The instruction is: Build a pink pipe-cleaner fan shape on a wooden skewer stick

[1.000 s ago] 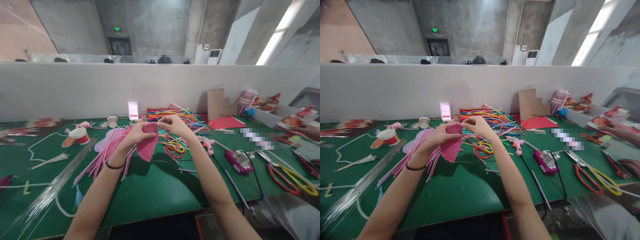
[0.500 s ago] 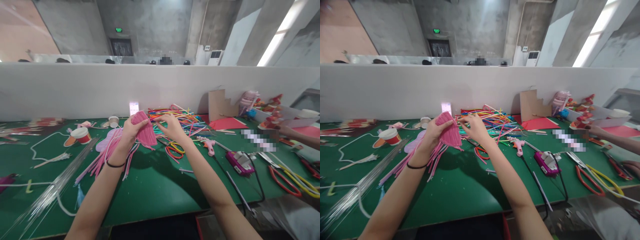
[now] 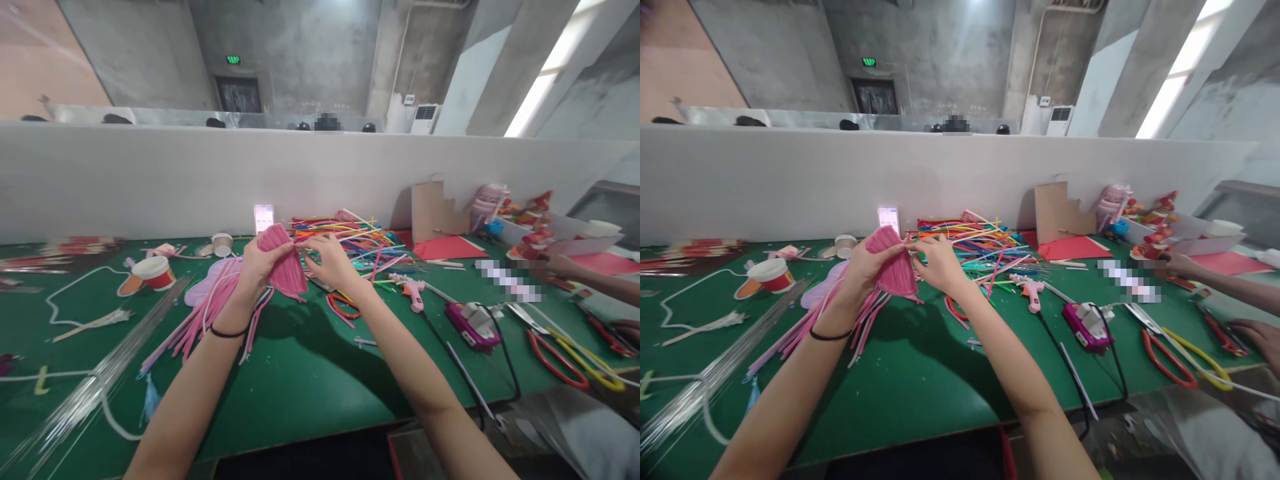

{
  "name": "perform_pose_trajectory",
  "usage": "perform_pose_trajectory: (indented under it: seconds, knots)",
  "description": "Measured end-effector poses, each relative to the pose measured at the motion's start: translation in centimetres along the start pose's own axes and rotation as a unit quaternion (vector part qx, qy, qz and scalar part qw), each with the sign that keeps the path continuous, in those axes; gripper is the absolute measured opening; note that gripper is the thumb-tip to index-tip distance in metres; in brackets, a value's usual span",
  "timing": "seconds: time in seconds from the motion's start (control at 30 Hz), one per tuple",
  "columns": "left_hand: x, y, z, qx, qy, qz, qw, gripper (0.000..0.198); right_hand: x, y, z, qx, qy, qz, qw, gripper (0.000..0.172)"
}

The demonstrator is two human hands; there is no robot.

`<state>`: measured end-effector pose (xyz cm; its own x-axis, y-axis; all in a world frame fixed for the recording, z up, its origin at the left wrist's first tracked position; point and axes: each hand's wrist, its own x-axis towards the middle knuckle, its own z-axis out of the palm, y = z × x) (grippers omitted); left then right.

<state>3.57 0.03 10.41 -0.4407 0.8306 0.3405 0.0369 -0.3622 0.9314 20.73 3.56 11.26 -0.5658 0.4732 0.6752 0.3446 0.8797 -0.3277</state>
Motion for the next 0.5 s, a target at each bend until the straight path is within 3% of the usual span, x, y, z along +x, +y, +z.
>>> perform_pose_trajectory:
  seconds: [0.17,0.37,0.5]
  knots:
    - [0.4,-0.5,-0.2,-0.002,0.059,0.019,0.998,0.044,0.1,-0.2,-0.2,0.039,0.052,0.067,0.996,0.022]
    - [0.0,-0.5,0.4,-0.028,0.106,0.039,0.993,0.041,0.1,0.0,0.4,0.099,-0.023,0.135,0.986,0.019]
    - [-0.6,-0.7,1.2,-0.049,0.06,0.011,0.997,0.041,0.2,0.8,1.2,0.153,-0.017,0.156,0.976,0.021]
